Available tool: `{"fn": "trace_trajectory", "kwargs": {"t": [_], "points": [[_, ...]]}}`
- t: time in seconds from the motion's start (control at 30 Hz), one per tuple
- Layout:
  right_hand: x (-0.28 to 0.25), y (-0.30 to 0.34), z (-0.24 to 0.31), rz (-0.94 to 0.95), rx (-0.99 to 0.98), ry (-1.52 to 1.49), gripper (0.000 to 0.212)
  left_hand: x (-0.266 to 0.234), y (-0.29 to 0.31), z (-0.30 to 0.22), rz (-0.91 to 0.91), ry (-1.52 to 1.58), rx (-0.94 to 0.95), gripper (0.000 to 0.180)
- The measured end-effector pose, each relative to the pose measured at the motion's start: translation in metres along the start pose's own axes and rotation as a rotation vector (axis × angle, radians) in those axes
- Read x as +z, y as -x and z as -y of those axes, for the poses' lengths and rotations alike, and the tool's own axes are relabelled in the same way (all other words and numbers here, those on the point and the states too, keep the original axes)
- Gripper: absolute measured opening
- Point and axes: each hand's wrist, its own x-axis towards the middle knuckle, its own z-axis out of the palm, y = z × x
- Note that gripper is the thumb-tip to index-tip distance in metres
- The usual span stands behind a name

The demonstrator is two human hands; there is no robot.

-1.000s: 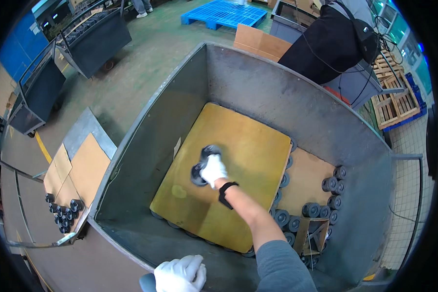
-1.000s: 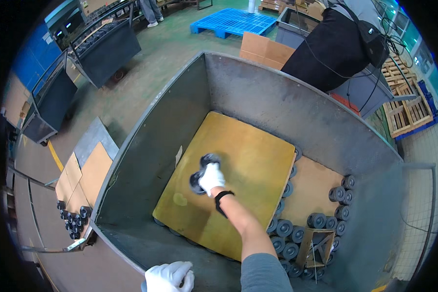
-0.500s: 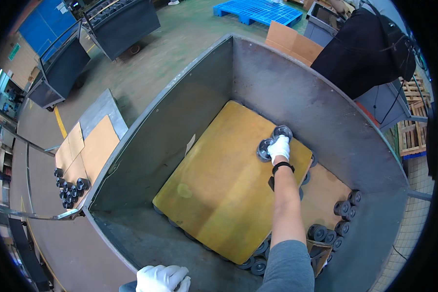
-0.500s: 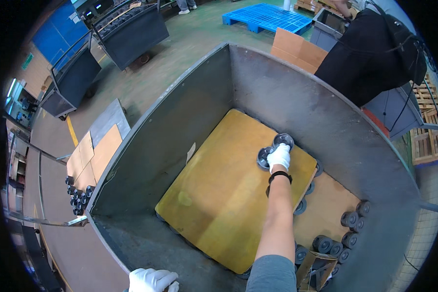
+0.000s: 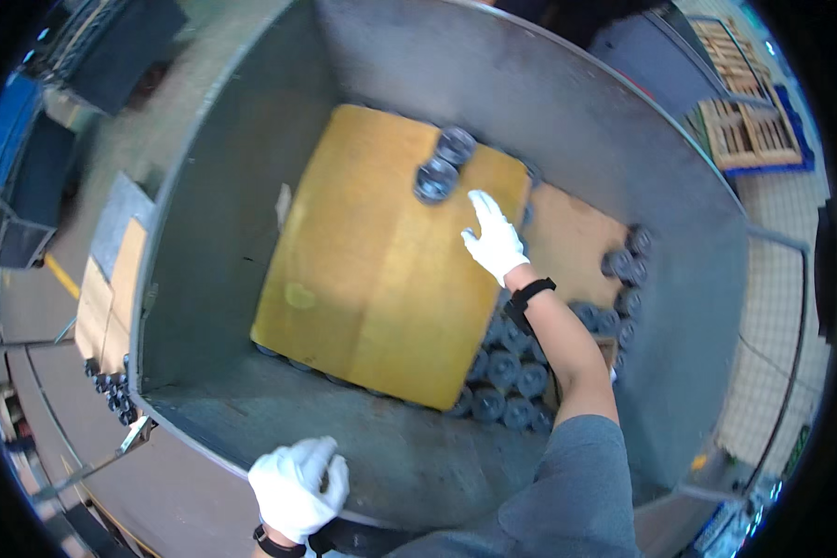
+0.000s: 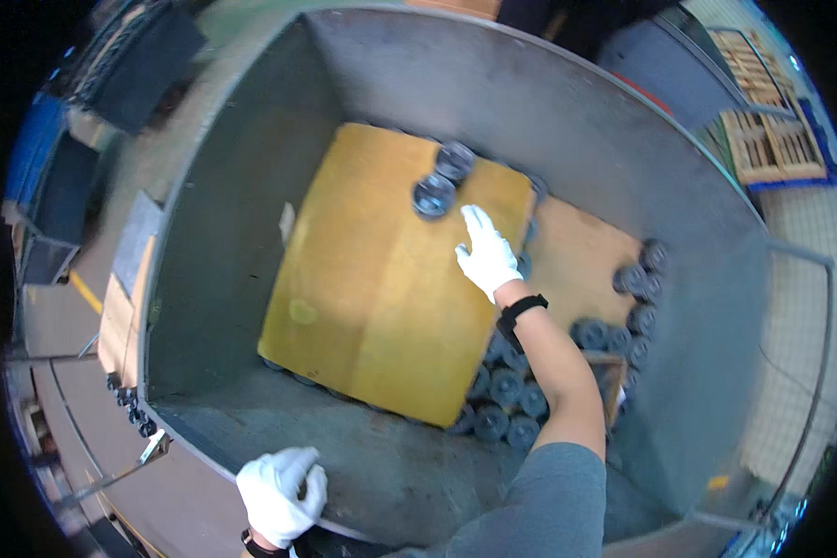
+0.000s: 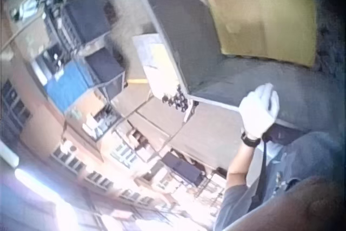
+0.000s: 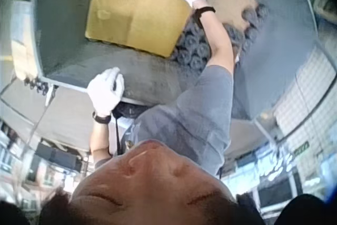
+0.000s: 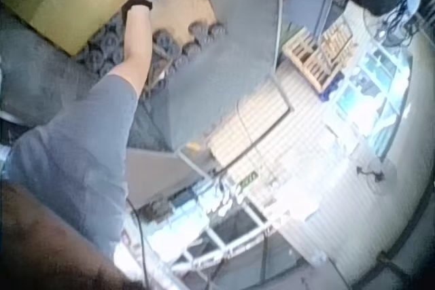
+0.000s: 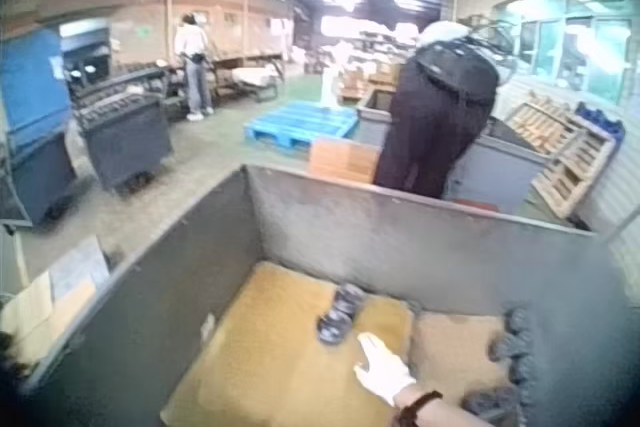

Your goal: Inspecting engine pistons for quality and sorting them into a metal storage bin.

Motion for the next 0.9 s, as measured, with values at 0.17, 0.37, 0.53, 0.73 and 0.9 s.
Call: {"fn": "trace_trajectory", "kwargs": {"t": [0.17, 0.37, 0.53, 0.73, 0.9], "points": [[-0.062, 0.163, -0.076, 0.136, 0.320, 0.253, 0.053, 0.006, 0.006, 0.002, -0.143, -0.067, 0.168, 0.013], [-0.080, 0.281, -0.106, 0.200, 0.774, 0.322, 0.061, 0.017, 0.012, 0.007, -0.173, -0.066, 0.191, 0.009], [-0.046, 0.317, -0.152, 0.465, 0.886, 0.298, 0.048, 0.017, 0.015, 0.002, -0.150, -0.047, 0.177, 0.011], [-0.039, 0.311, -0.148, 0.538, 0.875, 0.273, 0.034, 0.021, 0.022, 0.014, -0.150, -0.071, 0.171, 0.013], [-0.063, 0.339, -0.184, 0.426, 1.007, 0.276, 0.031, 0.021, 0.018, 0.013, -0.120, -0.114, 0.142, 0.017]]}}
